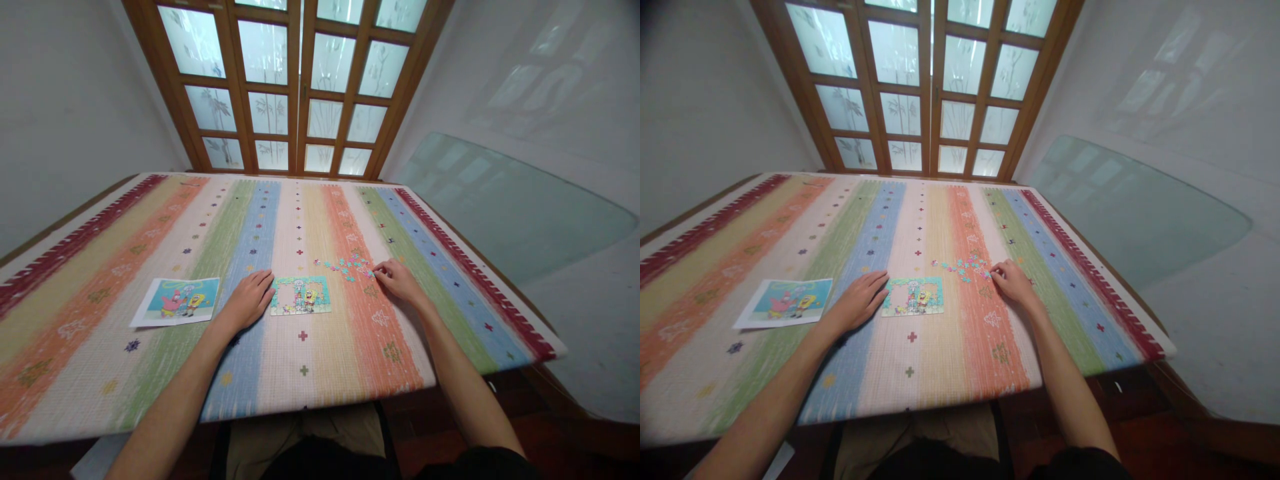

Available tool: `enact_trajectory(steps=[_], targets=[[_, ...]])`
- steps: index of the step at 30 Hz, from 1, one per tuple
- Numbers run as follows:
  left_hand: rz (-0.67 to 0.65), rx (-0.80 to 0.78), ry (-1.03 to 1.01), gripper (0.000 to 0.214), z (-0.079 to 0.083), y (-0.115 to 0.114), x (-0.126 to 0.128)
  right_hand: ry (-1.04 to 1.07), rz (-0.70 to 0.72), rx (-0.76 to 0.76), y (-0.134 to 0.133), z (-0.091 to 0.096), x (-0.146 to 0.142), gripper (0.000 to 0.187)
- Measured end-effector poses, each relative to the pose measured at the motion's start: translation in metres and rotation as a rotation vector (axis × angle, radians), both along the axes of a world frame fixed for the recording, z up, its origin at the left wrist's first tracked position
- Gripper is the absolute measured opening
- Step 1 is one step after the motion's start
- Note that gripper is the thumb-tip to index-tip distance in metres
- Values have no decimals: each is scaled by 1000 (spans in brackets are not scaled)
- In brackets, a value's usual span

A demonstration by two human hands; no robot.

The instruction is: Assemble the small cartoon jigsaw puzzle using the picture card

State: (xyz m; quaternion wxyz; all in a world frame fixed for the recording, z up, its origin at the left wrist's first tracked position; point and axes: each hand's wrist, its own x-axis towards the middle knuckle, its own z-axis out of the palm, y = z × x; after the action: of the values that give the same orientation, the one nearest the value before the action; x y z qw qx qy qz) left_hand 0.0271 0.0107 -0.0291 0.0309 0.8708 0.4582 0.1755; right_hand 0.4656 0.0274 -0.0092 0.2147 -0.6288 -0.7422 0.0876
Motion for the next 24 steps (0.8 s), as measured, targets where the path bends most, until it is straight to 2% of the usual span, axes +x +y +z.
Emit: enact_trajectory(steps=[15, 24], targets=[[-5, -1, 24, 46, 4, -2, 2, 25, -20, 19, -3, -3, -1, 23], [-30, -9, 13, 36, 8, -2, 2, 36, 2, 30, -3, -4, 1, 23]])
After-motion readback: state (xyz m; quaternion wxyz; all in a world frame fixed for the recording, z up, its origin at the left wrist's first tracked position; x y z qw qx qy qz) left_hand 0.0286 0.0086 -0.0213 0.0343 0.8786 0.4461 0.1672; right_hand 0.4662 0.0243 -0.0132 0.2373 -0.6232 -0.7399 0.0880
